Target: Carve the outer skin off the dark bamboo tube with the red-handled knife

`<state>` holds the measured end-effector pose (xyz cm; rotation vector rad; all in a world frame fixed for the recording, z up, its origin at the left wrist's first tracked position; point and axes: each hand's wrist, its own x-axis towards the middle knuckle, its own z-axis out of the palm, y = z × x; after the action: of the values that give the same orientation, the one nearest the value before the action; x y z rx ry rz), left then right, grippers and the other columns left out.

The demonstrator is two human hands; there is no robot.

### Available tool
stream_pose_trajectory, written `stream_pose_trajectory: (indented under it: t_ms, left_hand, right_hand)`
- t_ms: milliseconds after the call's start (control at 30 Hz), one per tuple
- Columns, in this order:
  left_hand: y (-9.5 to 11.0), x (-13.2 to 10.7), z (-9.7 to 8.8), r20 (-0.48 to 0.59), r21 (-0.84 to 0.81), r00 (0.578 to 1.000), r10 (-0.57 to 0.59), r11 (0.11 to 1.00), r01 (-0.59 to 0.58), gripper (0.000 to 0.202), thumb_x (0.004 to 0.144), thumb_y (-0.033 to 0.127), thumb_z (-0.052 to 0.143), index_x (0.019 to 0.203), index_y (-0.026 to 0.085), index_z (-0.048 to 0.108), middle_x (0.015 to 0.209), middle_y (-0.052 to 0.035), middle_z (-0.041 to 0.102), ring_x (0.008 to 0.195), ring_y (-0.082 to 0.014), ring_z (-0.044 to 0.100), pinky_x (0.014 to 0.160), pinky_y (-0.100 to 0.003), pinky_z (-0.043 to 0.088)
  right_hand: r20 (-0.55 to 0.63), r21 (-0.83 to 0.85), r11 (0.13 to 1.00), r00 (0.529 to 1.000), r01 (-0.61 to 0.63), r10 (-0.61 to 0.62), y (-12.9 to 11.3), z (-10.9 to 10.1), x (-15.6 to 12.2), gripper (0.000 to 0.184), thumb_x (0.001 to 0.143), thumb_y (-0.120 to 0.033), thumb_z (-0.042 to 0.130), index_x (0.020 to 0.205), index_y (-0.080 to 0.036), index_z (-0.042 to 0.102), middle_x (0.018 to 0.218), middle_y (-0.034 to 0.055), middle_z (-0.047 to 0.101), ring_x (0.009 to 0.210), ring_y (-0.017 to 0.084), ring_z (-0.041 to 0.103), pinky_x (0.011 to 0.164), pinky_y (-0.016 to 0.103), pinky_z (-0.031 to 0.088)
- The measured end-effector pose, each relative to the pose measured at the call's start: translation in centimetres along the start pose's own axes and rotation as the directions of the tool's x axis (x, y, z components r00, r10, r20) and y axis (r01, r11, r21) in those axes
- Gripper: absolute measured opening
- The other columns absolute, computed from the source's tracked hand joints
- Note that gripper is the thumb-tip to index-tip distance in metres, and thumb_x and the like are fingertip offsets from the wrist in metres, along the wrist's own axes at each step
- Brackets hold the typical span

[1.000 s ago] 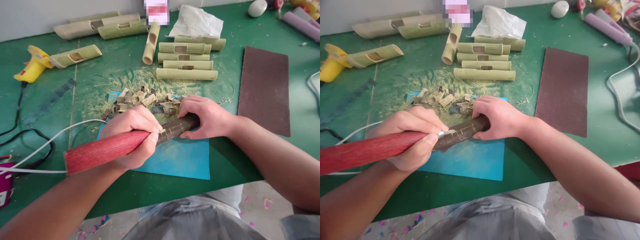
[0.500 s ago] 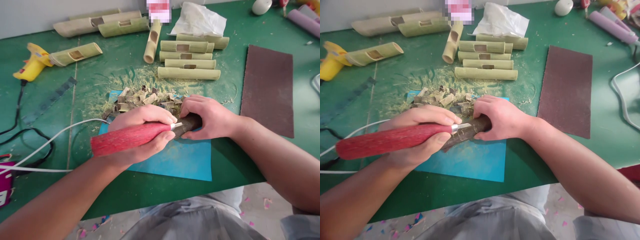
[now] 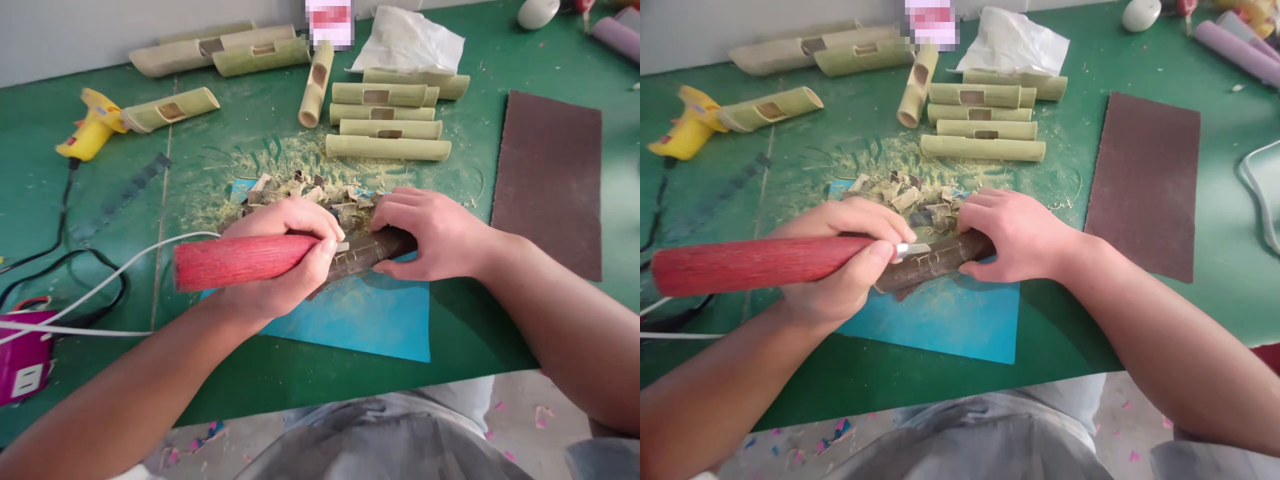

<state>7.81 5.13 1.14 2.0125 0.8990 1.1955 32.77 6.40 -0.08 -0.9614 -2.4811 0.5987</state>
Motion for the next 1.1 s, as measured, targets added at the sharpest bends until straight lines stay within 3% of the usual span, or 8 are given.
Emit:
stream_pose_trajectory:
  t_ms: [67, 200, 400, 600, 800, 1000, 1100]
  left_hand:
    - [0.0, -0.1, 0.0, -0.059, -0.001, 0.998, -0.017, 1.000, 0.017, 0.008, 0.093, 0.024, 0.068, 0.085, 0.026, 0.070, 0.091, 0.0007, 0.079, 0.079, -0.0168, 0.073, 0.078, -0.035, 0.063]
    - [0.1, 0.0, 0.4, -0.079, 0.024, 0.995, -0.060, 0.998, 0.062, 0.019, 0.097, 0.036, 0.067, 0.083, 0.023, 0.066, 0.083, -0.0001, 0.076, 0.071, -0.0148, 0.070, 0.068, -0.033, 0.060]
    - [0.4, 0.4, 0.8, -0.064, 0.022, 0.996, -0.057, 0.998, 0.058, 0.037, 0.097, 0.048, 0.068, 0.073, 0.020, 0.062, 0.072, 0.0023, 0.071, 0.063, -0.0111, 0.065, 0.063, -0.029, 0.056]
    - [0.3, 0.4, 1.1, -0.096, -0.095, 0.993, -0.074, 0.993, 0.065, 0.034, 0.095, 0.045, 0.073, 0.073, 0.020, 0.065, 0.070, 0.0016, 0.070, 0.056, -0.0090, 0.060, 0.054, -0.027, 0.051]
    - [0.8, 0.5, 0.8, -0.051, -0.017, 0.996, -0.077, 0.997, 0.076, 0.034, 0.098, 0.047, 0.070, 0.076, 0.022, 0.065, 0.071, 0.0016, 0.069, 0.062, -0.0115, 0.063, 0.061, -0.029, 0.053]
    - [0.6, 0.7, 0.8, -0.063, 0.008, 0.996, -0.056, 0.998, 0.057, 0.029, 0.097, 0.041, 0.070, 0.077, 0.021, 0.067, 0.075, 0.0003, 0.071, 0.065, -0.0126, 0.065, 0.065, -0.030, 0.055]
    - [0.4, 0.7, 0.9, -0.058, 0.012, 0.996, -0.066, 0.998, 0.067, 0.027, 0.098, 0.039, 0.069, 0.078, 0.021, 0.068, 0.074, 0.0006, 0.071, 0.062, -0.0118, 0.064, 0.063, -0.029, 0.054]
  right_hand:
    - [0.030, -0.071, 0.997, 0.999, -0.027, 0.029, -0.5, -0.3, -0.2, 0.024, 0.083, -0.042, 0.070, 0.088, -0.021, 0.061, 0.084, 0.0040, 0.063, 0.078, 0.020, 0.052, 0.071, 0.033, 0.037]
    - [0.040, -0.216, 0.974, 0.995, -0.076, 0.087, -2.0, -0.2, -0.4, 0.026, 0.086, -0.045, 0.068, 0.090, -0.019, 0.066, 0.086, 0.0074, 0.066, 0.076, 0.021, 0.053, 0.068, 0.035, 0.035]
    - [-0.051, -0.295, 0.955, 0.998, -0.036, 0.021, -3.6, 1.2, -0.1, 0.030, 0.090, -0.047, 0.067, 0.089, -0.017, 0.067, 0.083, 0.0088, 0.064, 0.078, 0.023, 0.051, 0.068, 0.036, 0.036]
    - [-0.066, -0.286, 0.958, 0.998, -0.034, 0.016, -3.8, 1.8, 0.2, 0.029, 0.090, -0.045, 0.063, 0.083, -0.017, 0.064, 0.079, 0.0082, 0.062, 0.075, 0.022, 0.050, 0.067, 0.036, 0.036]
    - [-0.044, -0.263, 0.963, 0.998, -0.057, 0.047, -3.9, 1.5, 0.2, 0.030, 0.099, -0.042, 0.055, 0.088, -0.016, 0.067, 0.075, 0.0056, 0.064, 0.070, 0.020, 0.051, 0.066, 0.036, 0.035]
    - [-0.071, -0.331, 0.937, 0.993, -0.112, 0.093, -4.2, 1.5, 0.1, 0.030, 0.087, -0.044, 0.073, 0.095, -0.015, 0.069, 0.095, 0.0104, 0.069, 0.085, 0.024, 0.057, 0.071, 0.036, 0.040]
    - [-0.061, -0.333, 0.936, 0.993, -0.114, 0.099, -4.1, 1.6, 0.0, 0.028, 0.085, -0.041, 0.074, 0.096, -0.016, 0.069, 0.093, 0.0090, 0.067, 0.085, 0.024, 0.056, 0.072, 0.035, 0.041]
